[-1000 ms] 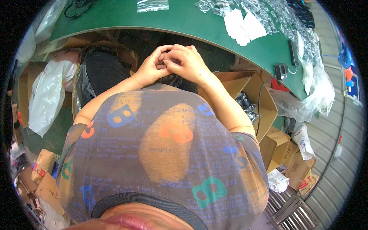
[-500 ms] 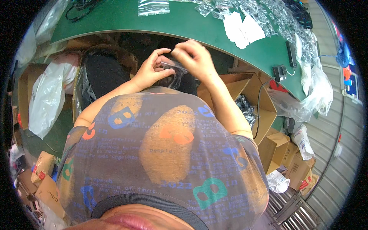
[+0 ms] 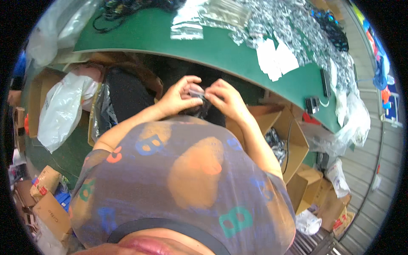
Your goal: Packaging swimming goggles into individual plastic bags at a production workbench.
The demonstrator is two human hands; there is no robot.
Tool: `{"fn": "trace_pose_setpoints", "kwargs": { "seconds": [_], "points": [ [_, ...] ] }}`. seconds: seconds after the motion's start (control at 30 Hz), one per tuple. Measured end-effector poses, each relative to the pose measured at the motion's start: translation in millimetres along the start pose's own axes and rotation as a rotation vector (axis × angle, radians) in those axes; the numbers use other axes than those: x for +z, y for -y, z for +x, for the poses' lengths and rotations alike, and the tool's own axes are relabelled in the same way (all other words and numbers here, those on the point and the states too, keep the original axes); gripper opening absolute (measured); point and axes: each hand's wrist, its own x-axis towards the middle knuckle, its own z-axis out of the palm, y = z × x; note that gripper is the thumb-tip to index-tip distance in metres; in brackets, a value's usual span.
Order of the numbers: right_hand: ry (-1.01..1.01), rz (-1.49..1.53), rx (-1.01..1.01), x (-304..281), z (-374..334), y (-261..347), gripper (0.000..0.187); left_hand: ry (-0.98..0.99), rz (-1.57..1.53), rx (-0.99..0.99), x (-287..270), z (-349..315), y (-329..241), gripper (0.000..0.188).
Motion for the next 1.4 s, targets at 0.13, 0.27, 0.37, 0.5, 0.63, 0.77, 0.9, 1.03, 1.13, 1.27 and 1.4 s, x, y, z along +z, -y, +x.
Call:
{"fn": "trace_pose_setpoints", "kwargs": {
  "seconds": [0.13, 0.27, 0.37, 0.5, 0.63, 0.77, 0.9, 1.03, 1.13, 1.27, 1.4],
  "points": [
    [-0.010, -0.150, -0.116, 2, 2, 27, 0.013, 0.067, 0.120, 0.014, -3, -4, -33, 0.012],
    [0.090, -0.397, -0.209, -7, 6, 50, 0.011, 0.050, 0.744, 0.424, -10, -4, -65, 0.008],
    [0.080, -0.389, -0.267, -19, 3, 55, 0.013, 0.017, 0.910, 0.647, -8, -8, -86, 0.009],
    [0.103, -0.332, -0.272, -45, -3, 77, 0.013, 0.051, 0.908, 0.737, -6, -9, -106, 0.012],
    [0.144, -0.351, -0.156, -73, -19, 101, 0.014, 0.109, 0.836, 0.782, 7, -5, -120, 0.012],
    [-0.217, -0.275, 0.133, -136, -89, 103, 0.016, 0.011, 0.772, 0.710, -24, 14, -130, 0.006],
    [-0.458, -0.155, 0.673, -208, -205, 159, 0.014, -0.225, 0.827, 0.732, -66, 44, -144, 0.005],
    [-0.783, -0.186, 0.853, -237, -304, 169, 0.017, -0.412, 0.904, 0.766, -111, 73, -173, 0.005],
    [-0.726, -0.380, 0.924, -260, -355, 148, 0.027, -0.446, 1.030, 0.815, -143, 103, -197, 0.010],
    [-0.897, -0.383, 0.838, -265, -353, 114, 0.042, -0.399, 1.474, 0.847, -193, 165, -228, 0.013],
    [-0.798, -0.172, 0.743, -241, -262, 120, 0.030, -0.174, 2.117, 0.481, -220, 205, -237, 0.016]
  ]
}}
